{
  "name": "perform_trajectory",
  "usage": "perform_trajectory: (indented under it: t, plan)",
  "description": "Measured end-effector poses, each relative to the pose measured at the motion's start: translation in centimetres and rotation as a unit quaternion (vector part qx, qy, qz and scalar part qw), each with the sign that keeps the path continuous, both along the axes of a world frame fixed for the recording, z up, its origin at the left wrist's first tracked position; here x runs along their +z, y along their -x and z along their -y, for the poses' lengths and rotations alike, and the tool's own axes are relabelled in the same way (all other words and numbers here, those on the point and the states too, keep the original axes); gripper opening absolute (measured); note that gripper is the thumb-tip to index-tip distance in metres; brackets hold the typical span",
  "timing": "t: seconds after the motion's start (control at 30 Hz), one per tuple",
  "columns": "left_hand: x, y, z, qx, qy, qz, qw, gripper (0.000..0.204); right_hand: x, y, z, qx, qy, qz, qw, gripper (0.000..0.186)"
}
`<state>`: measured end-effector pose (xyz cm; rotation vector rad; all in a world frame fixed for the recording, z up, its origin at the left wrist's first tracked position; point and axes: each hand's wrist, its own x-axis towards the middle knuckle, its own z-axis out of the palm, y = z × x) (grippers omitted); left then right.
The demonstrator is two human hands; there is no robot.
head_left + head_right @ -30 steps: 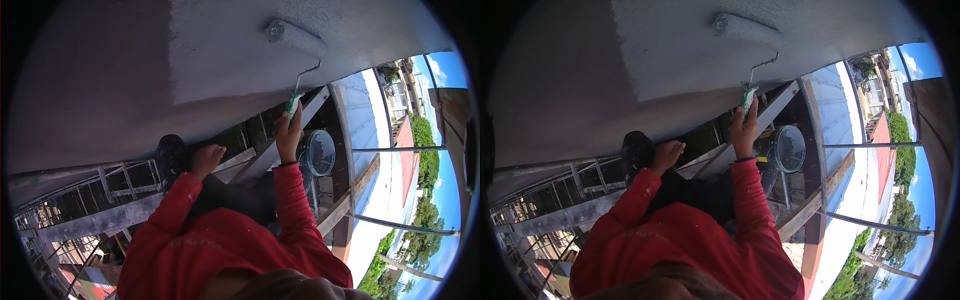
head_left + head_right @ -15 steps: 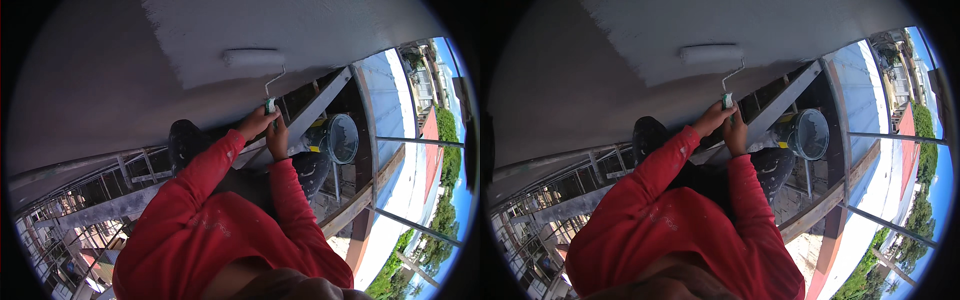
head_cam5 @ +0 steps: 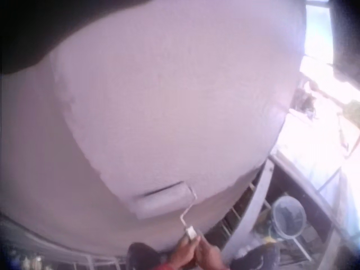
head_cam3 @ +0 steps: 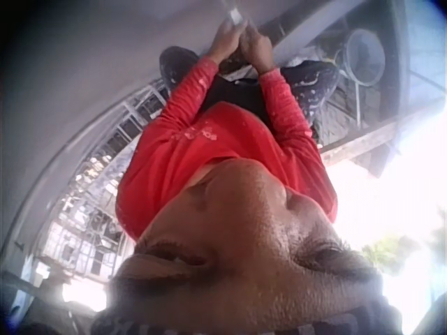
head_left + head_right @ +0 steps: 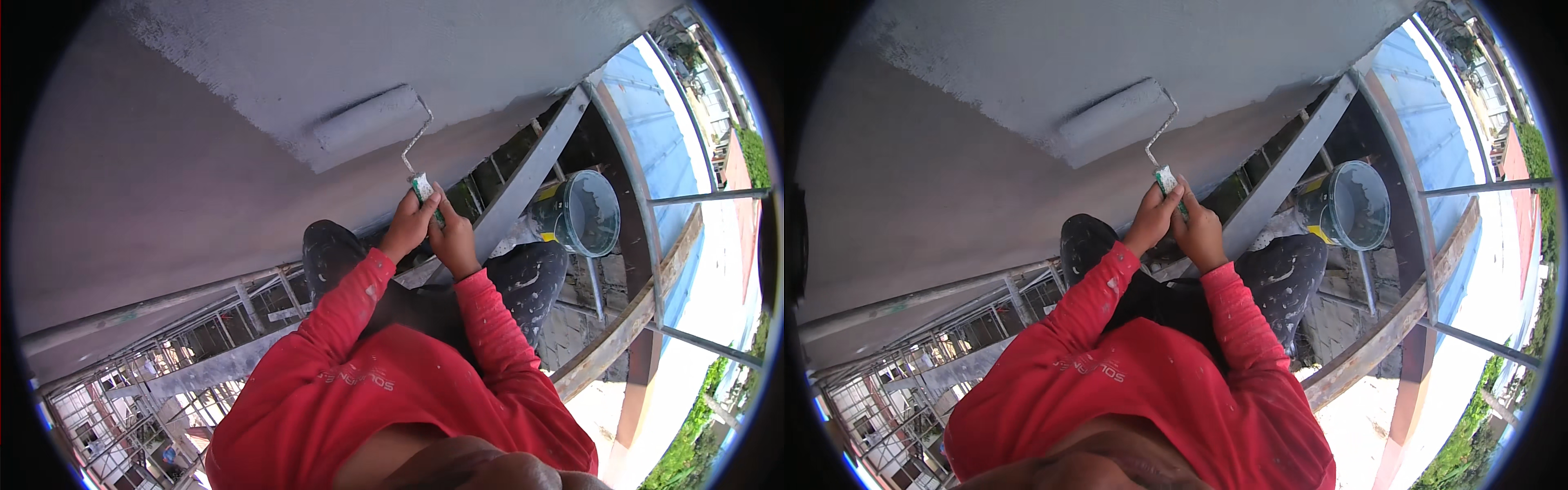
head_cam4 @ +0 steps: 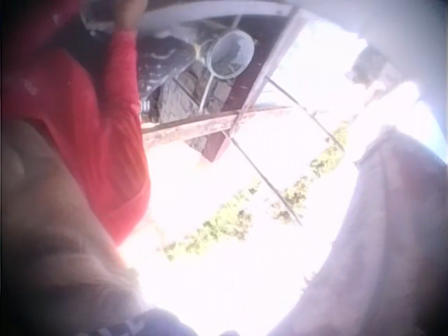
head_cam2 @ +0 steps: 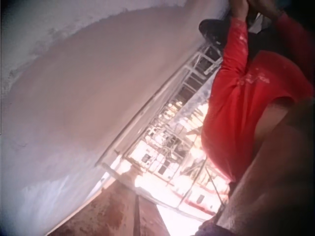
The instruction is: The person paints a ceiling using a paint roller, repeatedly dipping it into a paint bucket and applying white paint in long strokes. The person stands on scaffolding and works on a large overhead surface, periodically reloading the roller to continue coverage.
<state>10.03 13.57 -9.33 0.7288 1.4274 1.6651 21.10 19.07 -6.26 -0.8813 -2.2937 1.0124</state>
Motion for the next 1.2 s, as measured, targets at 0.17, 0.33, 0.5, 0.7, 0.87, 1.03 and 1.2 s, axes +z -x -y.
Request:
perform_trajectory:
  t: [0.17,0.33,0.5,0.7,0.87,1.03,1.2]
  plan:
    - [1.2,1.0,-0.1,-0.042,0.025,-0.017,0.999,0.033,0.9,0.2,0.2,-0.018,0.036,-0.007,0.999,0.06]
    - [-1.3,0.3,0.8,-0.024,0.035,0.028,0.999,0.032,-0.3,-0.3,1.2,-0.021,0.035,0.021,0.999,0.058]
    - [-0.4,0.3,3.1,-0.039,-0.006,0.142,0.989,0.032,-1.1,0.8,3.7,-0.028,0.088,-0.107,0.99,0.058]
    - [3.2,1.7,2.7,0.002,-0.042,0.034,0.999,0.027,-0.9,3.7,3.5,-0.027,0.011,-0.184,0.983,0.051]
    - [10.4,4.3,0.9,0.001,-0.115,-0.02,0.993,0.029,6.2,6.3,1.7,0.012,-0.028,-0.242,0.97,0.049]
    - [19.2,7.5,0.1,-0.009,-0.175,-0.087,0.981,0.03,14.7,9.0,0.7,0.058,-0.065,-0.304,0.949,0.05]
    - [25.4,9.0,-0.6,-0.031,-0.192,-0.07,0.978,0.035,21.0,10.2,0.1,0.076,-0.061,-0.294,0.951,0.06]
